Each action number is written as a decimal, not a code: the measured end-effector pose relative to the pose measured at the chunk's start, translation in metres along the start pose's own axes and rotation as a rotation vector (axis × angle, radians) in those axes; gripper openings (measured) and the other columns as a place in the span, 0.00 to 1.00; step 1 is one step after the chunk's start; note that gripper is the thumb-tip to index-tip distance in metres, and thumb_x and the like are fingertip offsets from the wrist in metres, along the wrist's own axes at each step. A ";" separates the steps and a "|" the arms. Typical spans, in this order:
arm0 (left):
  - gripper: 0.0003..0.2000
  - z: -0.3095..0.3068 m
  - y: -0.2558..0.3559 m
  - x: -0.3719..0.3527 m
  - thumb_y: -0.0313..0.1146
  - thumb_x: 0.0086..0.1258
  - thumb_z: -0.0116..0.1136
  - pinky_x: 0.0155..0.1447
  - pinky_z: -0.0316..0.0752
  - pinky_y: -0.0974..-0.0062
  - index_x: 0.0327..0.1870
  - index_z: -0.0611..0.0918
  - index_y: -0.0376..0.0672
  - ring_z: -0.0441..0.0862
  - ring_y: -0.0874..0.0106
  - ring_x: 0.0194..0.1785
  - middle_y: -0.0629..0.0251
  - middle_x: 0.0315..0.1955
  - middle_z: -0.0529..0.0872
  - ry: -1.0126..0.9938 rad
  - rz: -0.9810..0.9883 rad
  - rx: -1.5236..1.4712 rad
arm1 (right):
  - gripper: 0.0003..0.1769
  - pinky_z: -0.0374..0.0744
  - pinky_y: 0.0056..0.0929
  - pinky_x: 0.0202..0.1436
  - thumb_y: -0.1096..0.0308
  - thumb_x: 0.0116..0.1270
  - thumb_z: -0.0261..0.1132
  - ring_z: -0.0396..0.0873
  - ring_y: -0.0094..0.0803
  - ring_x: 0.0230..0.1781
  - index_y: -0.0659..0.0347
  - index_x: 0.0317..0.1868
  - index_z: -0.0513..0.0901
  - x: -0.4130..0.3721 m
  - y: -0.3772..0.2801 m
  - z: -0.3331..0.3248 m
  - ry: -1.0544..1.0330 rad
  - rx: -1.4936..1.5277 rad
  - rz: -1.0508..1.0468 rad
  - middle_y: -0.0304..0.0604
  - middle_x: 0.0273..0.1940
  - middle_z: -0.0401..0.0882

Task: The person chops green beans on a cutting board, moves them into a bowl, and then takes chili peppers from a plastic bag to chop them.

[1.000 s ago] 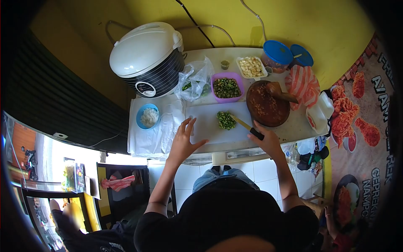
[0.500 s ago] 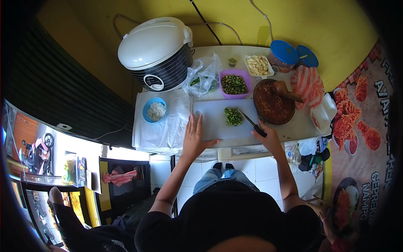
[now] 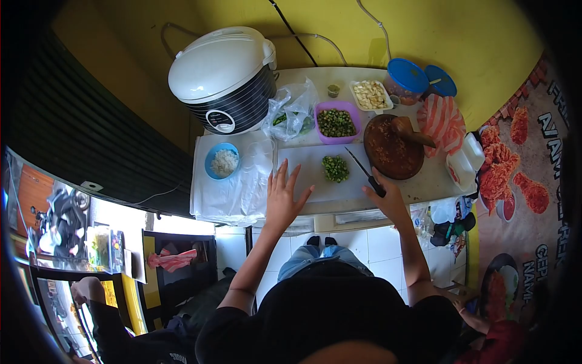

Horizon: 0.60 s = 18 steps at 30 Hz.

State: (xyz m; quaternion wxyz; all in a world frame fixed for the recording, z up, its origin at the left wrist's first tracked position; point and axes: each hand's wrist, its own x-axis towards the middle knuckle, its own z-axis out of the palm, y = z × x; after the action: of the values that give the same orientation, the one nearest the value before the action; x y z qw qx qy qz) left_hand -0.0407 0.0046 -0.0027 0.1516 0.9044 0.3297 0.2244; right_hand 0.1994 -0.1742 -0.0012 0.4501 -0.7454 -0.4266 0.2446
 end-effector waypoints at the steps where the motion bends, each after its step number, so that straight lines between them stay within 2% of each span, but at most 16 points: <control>1: 0.39 0.003 0.002 -0.001 0.55 0.63 0.68 0.75 0.55 0.42 0.74 0.69 0.50 0.55 0.46 0.78 0.45 0.76 0.56 -0.012 0.069 0.112 | 0.34 0.75 0.22 0.40 0.57 0.69 0.68 0.71 0.20 0.33 0.61 0.71 0.71 -0.001 -0.012 0.000 -0.005 0.016 -0.026 0.41 0.35 0.81; 5: 0.44 0.018 0.008 -0.005 0.68 0.58 0.61 0.75 0.50 0.37 0.75 0.69 0.56 0.53 0.45 0.79 0.47 0.77 0.56 -0.034 0.215 0.187 | 0.26 0.70 0.19 0.35 0.63 0.75 0.63 0.64 0.17 0.30 0.48 0.72 0.73 -0.004 -0.050 0.000 -0.167 -0.006 -0.023 0.32 0.30 0.71; 8: 0.48 0.023 0.009 -0.009 0.74 0.52 0.57 0.75 0.47 0.37 0.75 0.68 0.59 0.50 0.45 0.80 0.45 0.77 0.54 -0.048 0.259 0.221 | 0.24 0.69 0.20 0.31 0.63 0.77 0.60 0.63 0.18 0.25 0.45 0.71 0.74 -0.009 -0.063 0.005 -0.292 0.036 0.088 0.32 0.24 0.66; 11: 0.51 0.022 0.010 -0.011 0.78 0.48 0.55 0.75 0.46 0.36 0.75 0.68 0.59 0.48 0.45 0.80 0.43 0.78 0.52 -0.047 0.257 0.236 | 0.24 0.76 0.27 0.34 0.59 0.77 0.59 0.67 0.23 0.21 0.37 0.71 0.73 -0.012 -0.058 0.015 -0.331 0.013 0.081 0.41 0.23 0.72; 14: 0.52 0.022 0.011 -0.012 0.79 0.46 0.55 0.75 0.46 0.35 0.75 0.69 0.59 0.47 0.45 0.81 0.42 0.78 0.51 -0.042 0.259 0.238 | 0.23 0.73 0.23 0.30 0.62 0.77 0.59 0.67 0.20 0.21 0.45 0.71 0.75 -0.012 -0.059 0.020 -0.347 -0.043 0.061 0.34 0.22 0.69; 17: 0.53 0.024 0.011 -0.012 0.79 0.46 0.55 0.74 0.46 0.33 0.75 0.68 0.60 0.47 0.45 0.81 0.42 0.78 0.51 -0.025 0.258 0.256 | 0.23 0.77 0.29 0.34 0.59 0.77 0.58 0.72 0.26 0.20 0.39 0.70 0.74 -0.011 -0.060 0.022 -0.347 -0.054 0.056 0.45 0.23 0.75; 18: 0.53 0.026 0.010 -0.013 0.79 0.46 0.55 0.73 0.46 0.33 0.75 0.68 0.60 0.47 0.45 0.81 0.41 0.78 0.51 -0.021 0.257 0.257 | 0.23 0.77 0.30 0.34 0.59 0.77 0.58 0.72 0.27 0.20 0.39 0.70 0.74 -0.010 -0.059 0.023 -0.344 -0.048 0.065 0.45 0.23 0.75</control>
State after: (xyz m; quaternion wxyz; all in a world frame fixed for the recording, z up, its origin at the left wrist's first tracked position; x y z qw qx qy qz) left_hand -0.0309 -0.0149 -0.0240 0.0082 0.9533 0.2356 0.1887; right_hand 0.1523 -0.1582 0.0399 0.3442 -0.7165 -0.4788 0.3726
